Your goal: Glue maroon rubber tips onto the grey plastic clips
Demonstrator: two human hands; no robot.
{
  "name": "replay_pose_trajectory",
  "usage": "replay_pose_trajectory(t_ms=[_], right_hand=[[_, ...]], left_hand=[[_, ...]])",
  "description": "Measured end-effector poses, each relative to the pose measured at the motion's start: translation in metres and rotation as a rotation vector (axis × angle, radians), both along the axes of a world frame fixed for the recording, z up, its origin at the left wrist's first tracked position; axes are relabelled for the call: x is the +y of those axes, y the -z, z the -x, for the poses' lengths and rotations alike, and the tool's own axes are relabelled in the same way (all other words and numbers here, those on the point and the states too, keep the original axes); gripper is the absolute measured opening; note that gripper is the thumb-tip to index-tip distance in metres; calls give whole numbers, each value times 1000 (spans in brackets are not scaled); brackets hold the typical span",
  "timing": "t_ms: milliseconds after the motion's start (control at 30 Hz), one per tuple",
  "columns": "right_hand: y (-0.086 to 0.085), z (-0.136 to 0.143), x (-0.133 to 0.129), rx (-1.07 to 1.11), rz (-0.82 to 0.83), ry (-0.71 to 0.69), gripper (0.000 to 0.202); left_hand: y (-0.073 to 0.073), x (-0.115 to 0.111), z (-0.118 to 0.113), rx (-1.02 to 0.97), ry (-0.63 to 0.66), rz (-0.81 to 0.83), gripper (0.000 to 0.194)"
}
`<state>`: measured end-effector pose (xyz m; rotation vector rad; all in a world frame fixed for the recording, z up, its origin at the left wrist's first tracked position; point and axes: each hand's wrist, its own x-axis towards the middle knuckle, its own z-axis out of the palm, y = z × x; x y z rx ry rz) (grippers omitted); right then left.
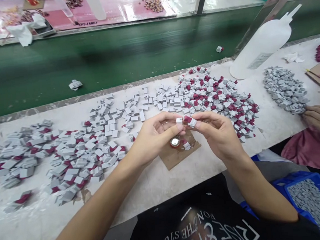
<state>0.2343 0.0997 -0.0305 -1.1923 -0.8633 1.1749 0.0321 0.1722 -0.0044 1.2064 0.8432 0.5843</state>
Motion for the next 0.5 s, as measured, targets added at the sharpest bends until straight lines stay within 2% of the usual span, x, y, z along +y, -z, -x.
replay_pose_trajectory(t_ms=[200,400,500], right_hand=[[0,-1,0,-65,-3,-12,18],[-12,-9,11,-100,61,-237,23],[-14,-13,21,-88,46,-253,21]], left_hand=[[3,0,2,-39,13,-14,23],[-1,4,4,9,63,-44,17],[-3,10,2,28,67,-88,16]])
